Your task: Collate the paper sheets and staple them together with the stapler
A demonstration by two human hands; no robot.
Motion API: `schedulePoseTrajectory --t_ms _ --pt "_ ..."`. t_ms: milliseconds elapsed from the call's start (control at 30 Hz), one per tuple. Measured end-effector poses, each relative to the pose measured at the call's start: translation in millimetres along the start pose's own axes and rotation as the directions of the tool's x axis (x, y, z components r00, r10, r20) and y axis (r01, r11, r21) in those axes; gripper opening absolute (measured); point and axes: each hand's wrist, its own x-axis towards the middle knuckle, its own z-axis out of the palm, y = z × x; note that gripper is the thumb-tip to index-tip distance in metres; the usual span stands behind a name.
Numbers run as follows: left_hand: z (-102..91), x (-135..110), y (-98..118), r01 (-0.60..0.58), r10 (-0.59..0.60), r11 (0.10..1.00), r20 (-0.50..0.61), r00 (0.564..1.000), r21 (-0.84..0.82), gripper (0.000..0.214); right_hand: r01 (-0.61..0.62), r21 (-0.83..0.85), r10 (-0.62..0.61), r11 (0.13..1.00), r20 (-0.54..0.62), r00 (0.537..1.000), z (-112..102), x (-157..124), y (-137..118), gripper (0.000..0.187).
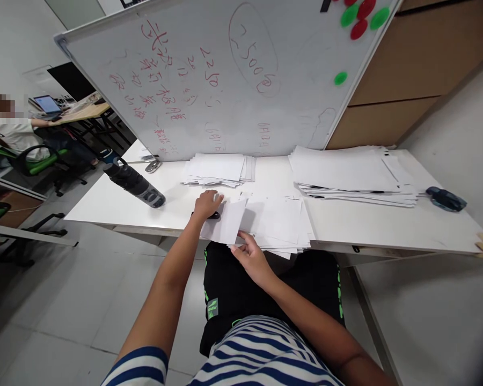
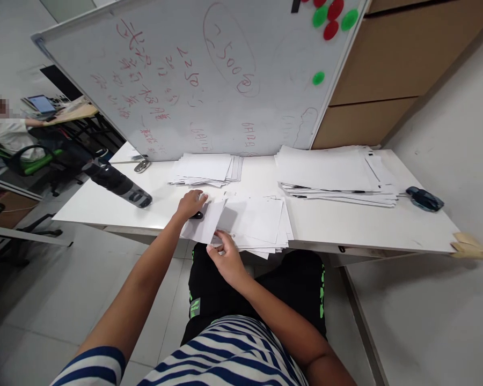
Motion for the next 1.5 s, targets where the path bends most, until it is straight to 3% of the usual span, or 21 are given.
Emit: schedulePoseTrajectory --t_ms 167,400,633,900,1033,1233,1500 --pt "1.2 1.0 0.2 0.005 -0.005 1.000 0.001 1.000 -0.005 0.053 -0.015 -0.062 0.026 0.998 0.180 0.983 11.0 2.2 0.7 0.069" --pt "-10.6 -6.7 8.3 0.004 -0.004 1.000 0.035 0.999 -0.003 0.047 0.061 -0.120 -0.028 0.991 0.259 0.966 27.3 6.1 8.4 0.072" --pt "-4.9 -4.4 5.5 0.006 -0.006 1.000 0.017 1.000 -0.002 0.050 0.014 -0.148 0.013 0.989 0.177 0.984 28.2 5.1 4.4 0.080" --pt "2.6 -3.4 3.7 0.002 -0.001 0.998 -0.001 1.000 0.060 0.050 -0.015 0.033 0.015 0.999 0.028 1.000 26.4 9.3 8.3 0.073" --pt "1.4 -4.0 5.6 -0.001 0.001 0.997 0.006 1.000 0.081 0.049 -0.027 0.102 0.025 0.994 0.019 1.000 26.4 10.2 8.1 0.070" --pt "0.3 -3.5 8.4 -0.002 0.001 0.997 0.012 1.000 0.082 0.048 -0.001 0.067 0.000 0.998 0.015 1.000 27.1 11.4 15.7 0.059" --pt "1.8 -4.2 10.3 -0.005 0.004 0.997 0.014 1.000 0.074 0.046 -0.003 0.106 0.002 0.994 0.010 1.000 28.9 13.8 20.3 0.057"
